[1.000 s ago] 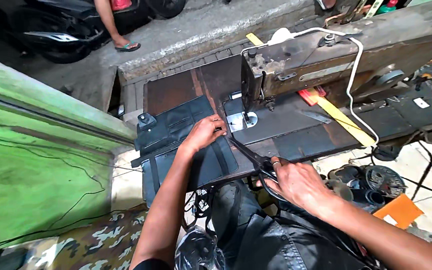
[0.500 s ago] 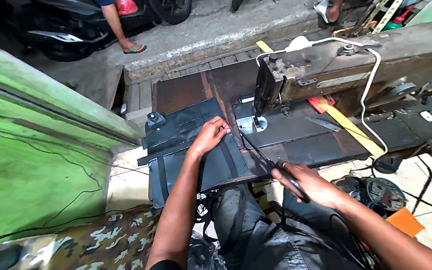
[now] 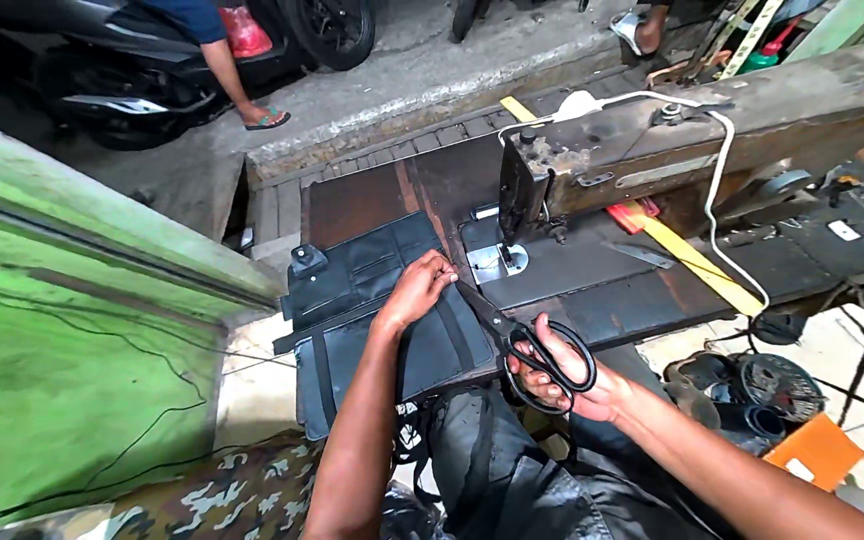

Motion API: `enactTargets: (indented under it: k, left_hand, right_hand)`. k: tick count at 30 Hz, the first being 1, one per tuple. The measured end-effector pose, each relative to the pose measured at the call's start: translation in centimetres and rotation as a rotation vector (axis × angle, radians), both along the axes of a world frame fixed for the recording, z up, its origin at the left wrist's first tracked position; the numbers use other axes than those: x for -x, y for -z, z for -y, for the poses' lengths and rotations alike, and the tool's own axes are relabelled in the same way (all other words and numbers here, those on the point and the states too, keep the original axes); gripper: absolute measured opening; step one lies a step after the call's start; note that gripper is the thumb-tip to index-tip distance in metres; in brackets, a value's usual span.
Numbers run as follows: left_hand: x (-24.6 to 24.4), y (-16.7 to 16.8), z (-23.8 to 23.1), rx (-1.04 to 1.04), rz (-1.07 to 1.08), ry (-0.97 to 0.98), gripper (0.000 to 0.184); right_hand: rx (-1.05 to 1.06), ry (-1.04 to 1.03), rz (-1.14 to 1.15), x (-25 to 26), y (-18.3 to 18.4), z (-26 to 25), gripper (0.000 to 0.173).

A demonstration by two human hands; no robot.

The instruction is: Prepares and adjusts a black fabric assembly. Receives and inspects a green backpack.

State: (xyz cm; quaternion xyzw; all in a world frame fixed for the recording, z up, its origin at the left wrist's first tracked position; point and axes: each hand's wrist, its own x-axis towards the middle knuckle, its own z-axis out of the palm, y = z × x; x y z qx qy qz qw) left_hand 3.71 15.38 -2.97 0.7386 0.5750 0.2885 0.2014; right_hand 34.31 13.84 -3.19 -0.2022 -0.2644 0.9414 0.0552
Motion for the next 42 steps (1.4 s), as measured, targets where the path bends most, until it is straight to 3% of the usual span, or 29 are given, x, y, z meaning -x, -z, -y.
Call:
enactTargets:
  k: [12,16,23,28,31,36,40,42]
  left_hand:
    - [-0.5,-1.2,1.2,-0.062,0.051,-0.079,0.011]
    - [-1.4,-1.9,2.4,-0.091,-0.116,-0.136,0.009]
    - [-4.3,-0.1,5.0,-0.092,-0.294,-0.279,0.012]
    - [-5.4,-0.8,4.5,-0.068,-0.293,-0.338,0.019]
    - [-6.5,-0.6,3.7,-0.109,-0.295,-0.376,0.014]
    - [-8.9,0.4,3.3,-0.149,-0.518,-0.407,0.019]
    - [-8.2,-1.1,3.6,0.110,-0.241,-0.547,0.026]
    - [-7.3,-1.7,3.9,0.132,-0.101,-0.566,0.023]
  right_hand:
    - [0.024,-0.014,-0.043,-1.6,-0.2,-0.2,0.076]
    - [-0.012,-0.064,-0.047,-3.4,0.1,-0.5,0.075]
    - [-0.204,-0.091,0.063,-4.7,-0.3,-0.5,0.079]
    - [-0.288,-0.068,0.135,-6.3,-1.3,-1.3,0.081]
    - [-0.291,-0.056,0.168,-6.6,-1.1,-1.2,0.078]
    - [-0.290,-0.092,0.193,-6.3,-0.7,-0.4,0.074]
    - [-0.237,-0.111,0.126,-5.9,-0.1,0.0,0.072]
    - [-0.207,-0.130,0.080,-5.8,0.3,0.2,0.076]
